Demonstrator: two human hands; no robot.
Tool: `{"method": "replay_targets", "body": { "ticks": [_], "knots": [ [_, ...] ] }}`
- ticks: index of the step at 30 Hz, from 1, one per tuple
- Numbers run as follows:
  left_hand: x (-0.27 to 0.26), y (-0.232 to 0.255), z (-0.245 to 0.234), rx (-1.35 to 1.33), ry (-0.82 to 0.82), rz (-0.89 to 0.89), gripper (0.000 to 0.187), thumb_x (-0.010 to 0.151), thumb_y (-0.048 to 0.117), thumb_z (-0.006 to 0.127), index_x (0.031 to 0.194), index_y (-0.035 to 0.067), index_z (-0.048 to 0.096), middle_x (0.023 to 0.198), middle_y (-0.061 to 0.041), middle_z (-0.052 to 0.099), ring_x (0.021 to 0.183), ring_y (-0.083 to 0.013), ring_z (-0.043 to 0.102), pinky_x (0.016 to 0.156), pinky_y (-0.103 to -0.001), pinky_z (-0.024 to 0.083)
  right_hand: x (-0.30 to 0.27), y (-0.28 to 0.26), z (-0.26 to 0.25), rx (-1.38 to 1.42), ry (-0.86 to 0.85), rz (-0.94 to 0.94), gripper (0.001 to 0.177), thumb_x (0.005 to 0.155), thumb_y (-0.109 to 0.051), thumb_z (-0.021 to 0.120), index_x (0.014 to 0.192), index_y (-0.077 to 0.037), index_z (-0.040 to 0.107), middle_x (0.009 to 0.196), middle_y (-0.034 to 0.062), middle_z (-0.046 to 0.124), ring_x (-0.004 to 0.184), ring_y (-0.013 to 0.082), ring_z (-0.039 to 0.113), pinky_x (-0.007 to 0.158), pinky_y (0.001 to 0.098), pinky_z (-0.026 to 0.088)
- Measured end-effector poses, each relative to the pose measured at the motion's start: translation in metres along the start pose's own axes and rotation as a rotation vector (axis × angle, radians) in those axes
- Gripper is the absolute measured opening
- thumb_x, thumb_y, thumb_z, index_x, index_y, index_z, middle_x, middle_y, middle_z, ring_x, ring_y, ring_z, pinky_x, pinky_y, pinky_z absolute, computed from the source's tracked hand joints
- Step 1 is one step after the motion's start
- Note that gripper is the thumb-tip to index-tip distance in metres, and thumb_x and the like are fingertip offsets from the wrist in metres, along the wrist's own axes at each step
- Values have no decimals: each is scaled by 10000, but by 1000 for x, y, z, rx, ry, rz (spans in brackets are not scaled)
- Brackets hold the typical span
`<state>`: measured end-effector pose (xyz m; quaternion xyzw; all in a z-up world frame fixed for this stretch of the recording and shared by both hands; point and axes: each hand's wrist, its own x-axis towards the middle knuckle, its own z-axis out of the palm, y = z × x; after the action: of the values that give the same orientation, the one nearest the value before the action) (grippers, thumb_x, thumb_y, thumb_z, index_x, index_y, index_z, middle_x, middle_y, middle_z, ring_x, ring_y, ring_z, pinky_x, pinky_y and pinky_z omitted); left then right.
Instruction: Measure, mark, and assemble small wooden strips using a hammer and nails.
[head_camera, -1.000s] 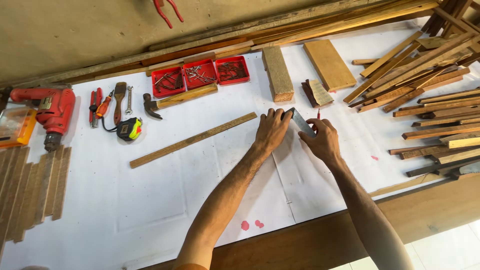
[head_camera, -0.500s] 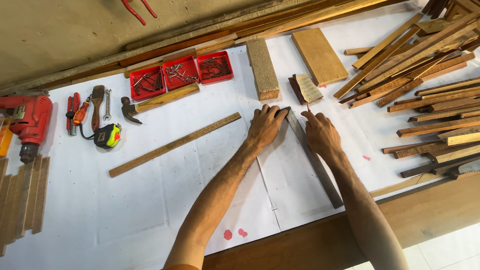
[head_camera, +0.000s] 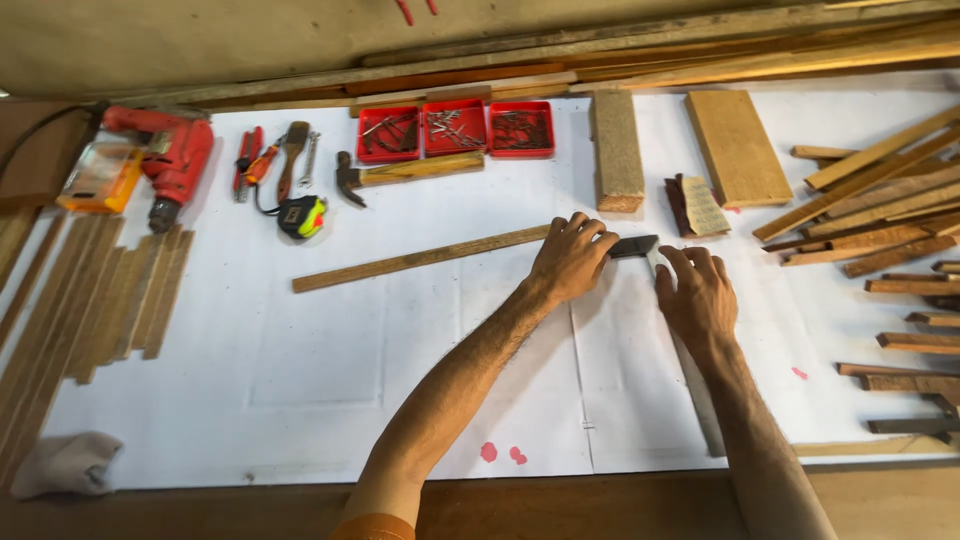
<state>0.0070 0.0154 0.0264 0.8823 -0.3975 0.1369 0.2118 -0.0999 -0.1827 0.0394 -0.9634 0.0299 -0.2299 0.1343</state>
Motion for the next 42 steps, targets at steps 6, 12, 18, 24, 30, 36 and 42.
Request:
{"method": "replay_targets", "body": {
  "ticks": [6,12,18,24,30,36,42],
  "knots": [
    [-53,-42,-78,82,118,-89,277,888,184,758,1151,101,730,1122,-41,703,1107,-232,586,938,-461,461,33,-86,12,164,-24,-254,289,937,-203,746,1223,-167,726,1153,78,697,1089,295,660,848,438,587],
    [-146,-97,-164,109,241,-192,246,876,179,763,1112,113,739,1128,-40,703,1115,-248,587,900,-463,459,53,-200,30,249,-146,-473,320,921,-213,733,1233,-147,718,1140,110,698,1043,314,676,811,446,596],
    [-256,-165,-230,139,335,-345,220,871,167,777,1079,109,732,1103,-28,703,1100,-265,598,897,-482,452,54,-326,55,301,-312,-608,311,926,-216,715,1229,-149,708,1148,114,708,1047,325,677,802,453,598],
    [-353,-235,-296,188,447,-508,209,861,141,785,1062,114,736,1074,-41,720,1083,-281,609,888,-464,458,56,-442,101,383,-408,-745,304,927,-231,716,1216,-138,705,1178,105,707,1053,319,678,837,446,600],
    [-423,-280,-340,226,537,-702,175,881,140,772,1051,114,735,1081,-56,735,1085,-309,614,908,-468,456,57,-548,114,392,-581,-744,320,932,-246,692,1239,-153,703,1225,116,692,1041,309,691,848,437,604],
    [-443,-320,-336,237,539,-788,212,882,161,758,1087,110,745,1095,-79,733,1121,-300,614,983,-462,458,71,-615,188,404,-615,-737,429,904,-351,748,1246,-96,701,1229,140,699,1171,343,632,982,457,548],
    [-448,-336,-320,171,439,-929,271,896,188,751,1151,97,739,1119,-85,725,1105,-274,606,975,-458,454,87,-664,194,220,-778,-650,856,783,-499,845,1470,-131,491,1425,188,521,1283,405,489,1026,515,490]
  ]
}}
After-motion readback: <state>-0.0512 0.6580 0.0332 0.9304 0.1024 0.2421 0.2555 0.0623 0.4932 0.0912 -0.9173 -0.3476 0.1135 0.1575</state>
